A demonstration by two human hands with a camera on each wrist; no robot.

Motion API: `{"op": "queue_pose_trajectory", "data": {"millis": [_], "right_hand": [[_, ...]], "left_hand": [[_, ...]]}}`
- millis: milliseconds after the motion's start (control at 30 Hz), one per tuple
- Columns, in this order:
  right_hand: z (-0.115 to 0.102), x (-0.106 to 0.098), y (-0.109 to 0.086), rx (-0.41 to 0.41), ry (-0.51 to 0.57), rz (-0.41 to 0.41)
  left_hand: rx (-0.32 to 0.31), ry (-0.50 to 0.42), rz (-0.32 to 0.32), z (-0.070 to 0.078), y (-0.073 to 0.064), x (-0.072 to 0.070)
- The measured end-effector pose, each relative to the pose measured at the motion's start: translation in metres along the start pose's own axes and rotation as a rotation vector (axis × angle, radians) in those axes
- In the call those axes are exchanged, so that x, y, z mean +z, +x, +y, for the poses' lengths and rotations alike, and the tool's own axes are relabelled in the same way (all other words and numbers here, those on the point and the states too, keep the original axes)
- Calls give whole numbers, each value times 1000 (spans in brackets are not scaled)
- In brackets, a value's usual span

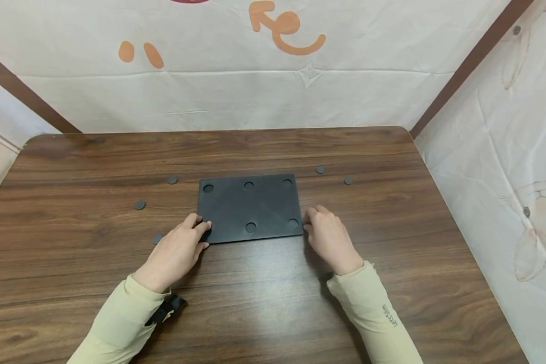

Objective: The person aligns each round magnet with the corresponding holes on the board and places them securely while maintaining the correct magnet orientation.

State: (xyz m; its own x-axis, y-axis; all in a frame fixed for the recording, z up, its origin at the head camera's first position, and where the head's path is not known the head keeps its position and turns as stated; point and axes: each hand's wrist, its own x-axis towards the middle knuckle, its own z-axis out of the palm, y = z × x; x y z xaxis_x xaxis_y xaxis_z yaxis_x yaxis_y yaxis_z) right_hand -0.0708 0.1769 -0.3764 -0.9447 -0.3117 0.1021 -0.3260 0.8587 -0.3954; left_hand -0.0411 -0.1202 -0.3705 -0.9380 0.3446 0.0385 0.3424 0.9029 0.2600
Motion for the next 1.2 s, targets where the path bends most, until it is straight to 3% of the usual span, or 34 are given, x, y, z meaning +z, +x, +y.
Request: {"op": "queue_pose_trajectory", "data": {"millis": [700, 1200], "right_hand": [[-11, 3, 6, -130, 21, 29], [-24, 6, 14, -164, 43, -9]], "left_hand": [[14, 13, 42, 0, -1, 2], [-34, 39, -25, 7, -1, 1]]}}
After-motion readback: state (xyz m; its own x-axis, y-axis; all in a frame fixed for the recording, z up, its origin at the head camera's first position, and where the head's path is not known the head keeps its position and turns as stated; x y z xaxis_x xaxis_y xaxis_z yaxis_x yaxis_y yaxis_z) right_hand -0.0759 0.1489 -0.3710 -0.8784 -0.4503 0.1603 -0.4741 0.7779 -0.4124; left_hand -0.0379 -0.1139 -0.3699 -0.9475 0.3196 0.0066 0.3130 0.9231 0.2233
